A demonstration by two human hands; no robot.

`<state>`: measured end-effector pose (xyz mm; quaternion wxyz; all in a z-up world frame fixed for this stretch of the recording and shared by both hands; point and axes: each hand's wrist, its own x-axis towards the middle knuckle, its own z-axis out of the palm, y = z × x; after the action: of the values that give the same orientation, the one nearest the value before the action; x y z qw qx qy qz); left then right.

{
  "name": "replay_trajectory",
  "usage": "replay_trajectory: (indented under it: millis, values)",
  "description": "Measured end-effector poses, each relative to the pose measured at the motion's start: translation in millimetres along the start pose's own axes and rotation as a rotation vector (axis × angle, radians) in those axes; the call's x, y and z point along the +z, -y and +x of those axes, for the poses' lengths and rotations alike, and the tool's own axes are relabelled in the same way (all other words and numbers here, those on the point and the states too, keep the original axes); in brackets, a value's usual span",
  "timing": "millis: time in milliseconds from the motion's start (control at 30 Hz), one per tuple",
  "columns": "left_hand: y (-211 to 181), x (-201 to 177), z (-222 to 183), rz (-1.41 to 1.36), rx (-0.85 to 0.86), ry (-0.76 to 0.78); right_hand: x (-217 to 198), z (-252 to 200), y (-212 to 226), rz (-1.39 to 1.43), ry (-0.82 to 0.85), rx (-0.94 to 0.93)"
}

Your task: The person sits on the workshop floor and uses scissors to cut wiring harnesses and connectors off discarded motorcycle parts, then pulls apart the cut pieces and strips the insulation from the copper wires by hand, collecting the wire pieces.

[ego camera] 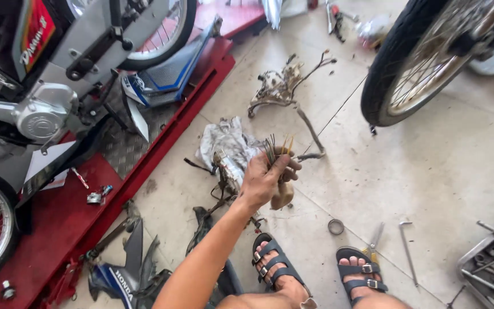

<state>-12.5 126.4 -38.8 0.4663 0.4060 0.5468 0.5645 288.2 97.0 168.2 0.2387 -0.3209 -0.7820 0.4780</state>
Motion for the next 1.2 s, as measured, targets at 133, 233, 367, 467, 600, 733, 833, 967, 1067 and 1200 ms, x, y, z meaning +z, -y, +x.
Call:
replay_trajectory:
  millis: [133, 233, 367, 467, 600, 733, 833, 967, 1067, 1200]
  values:
    - [-55.6, 5.9, -27.4, 0.232, -0.163, -0.091, 35.5, -43.5, -116.1, -0.305, -0.081, 0.027]
    - [-98.5, 21.0, -48.3, 0.357, -0.223, -0.105, 76.2, -53.6, -285.0, -0.541, -0.030, 0.338]
    - [-127.3, 26.9, -76.8, 0.297, -0.065, -0.143, 133.8, -108.2, -420.9, -0.526, 0.276, 0.950]
    - [-133.6, 31.0, -92.3, 0.217, -0.105, -0.177, 183.9, -129.0, -448.8, -0.488, 0.151, 0.968]
    - [-137.1, 46.0, -106.8, 0.127, -0.178, -0.189, 215.1, -137.0, -491.6, -0.571, 0.008, 0.854]
    - [-102.8, 38.2, -103.0, -0.134, -0.093, -0.138, 212.7, -125.0, -513.2, -0.564, 0.068, 0.904]
    - [-92.2, 40.9, -102.7, -0.315, -0.116, -0.169, 203.6, -116.6, -532.5, -0.566, 0.082, 0.961]
    - [-87.4, 33.9, -101.5, -0.381, -0.041, -0.119, 181.1, -105.5, -569.4, -0.364, 0.172, 1.008]
    - [-87.7, 24.4, -97.5, -0.428, -0.022, -0.055, 146.2, -90.5, -550.5, -0.230, 0.051, 0.957]
    - [-75.2, 15.2, -84.4, -0.525, -0.009, 0.001, 86.9, -63.0, -479.2, -0.039, -0.066, 0.899]
